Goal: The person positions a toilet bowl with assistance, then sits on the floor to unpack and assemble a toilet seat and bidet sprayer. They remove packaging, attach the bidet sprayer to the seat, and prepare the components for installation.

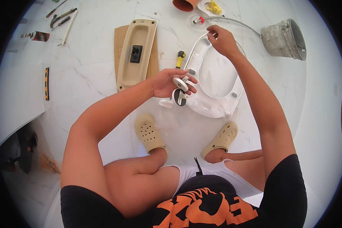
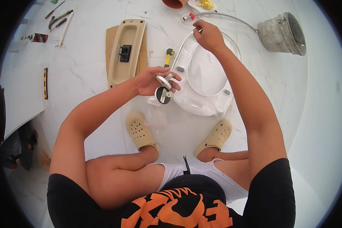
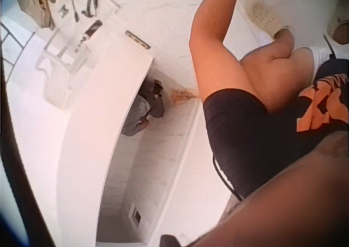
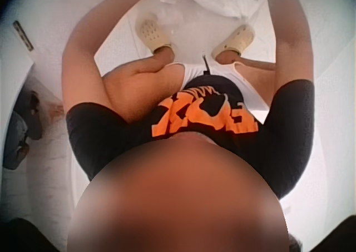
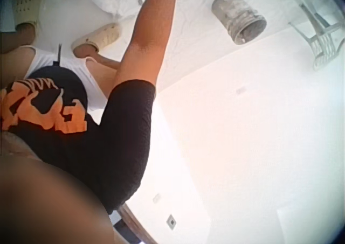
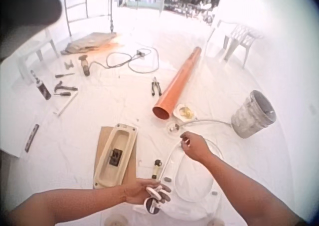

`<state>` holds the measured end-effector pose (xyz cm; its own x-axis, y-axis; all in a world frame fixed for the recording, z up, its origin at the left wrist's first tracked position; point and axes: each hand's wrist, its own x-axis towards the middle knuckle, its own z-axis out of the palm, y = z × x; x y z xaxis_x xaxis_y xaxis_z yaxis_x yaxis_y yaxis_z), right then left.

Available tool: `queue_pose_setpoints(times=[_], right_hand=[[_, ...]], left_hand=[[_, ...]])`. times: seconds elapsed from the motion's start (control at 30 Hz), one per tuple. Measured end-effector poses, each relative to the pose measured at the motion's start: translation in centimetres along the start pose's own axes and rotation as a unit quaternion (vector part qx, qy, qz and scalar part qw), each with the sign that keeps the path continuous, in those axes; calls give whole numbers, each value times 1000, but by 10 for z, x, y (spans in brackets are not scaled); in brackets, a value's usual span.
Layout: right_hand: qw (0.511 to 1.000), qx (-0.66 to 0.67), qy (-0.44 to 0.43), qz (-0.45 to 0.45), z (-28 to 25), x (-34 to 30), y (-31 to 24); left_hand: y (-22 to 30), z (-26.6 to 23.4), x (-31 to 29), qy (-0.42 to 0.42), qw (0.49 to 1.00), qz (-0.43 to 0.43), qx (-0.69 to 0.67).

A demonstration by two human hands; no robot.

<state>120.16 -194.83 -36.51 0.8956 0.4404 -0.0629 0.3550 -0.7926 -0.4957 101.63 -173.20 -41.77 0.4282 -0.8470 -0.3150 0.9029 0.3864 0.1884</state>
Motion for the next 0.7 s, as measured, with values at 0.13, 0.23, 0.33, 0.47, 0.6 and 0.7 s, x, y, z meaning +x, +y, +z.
queue_pose_setpoints(times=[0.13,0.23,0.33,0.47,0.6,0.7], right_hand=[[965,-229,58,-115,51,95,53],[953,-278,22,-120,78,122,68],[940,-323,-54,-101,82,125,72],[934,-302,-53,-182,61,109,70],[929,-159,125,-311,15,82,48],[897,-105,240,-356,-40,50,17]], left_hand=[[-25,-12,-6,10,999,-12,-40],[-49,-17,-12,29,996,-28,-76],[-58,-24,-18,111,993,-50,2],[-40,-25,-24,239,880,-108,396],[-16,-8,-36,263,582,-50,768],[-29,11,-40,183,505,-31,843]])
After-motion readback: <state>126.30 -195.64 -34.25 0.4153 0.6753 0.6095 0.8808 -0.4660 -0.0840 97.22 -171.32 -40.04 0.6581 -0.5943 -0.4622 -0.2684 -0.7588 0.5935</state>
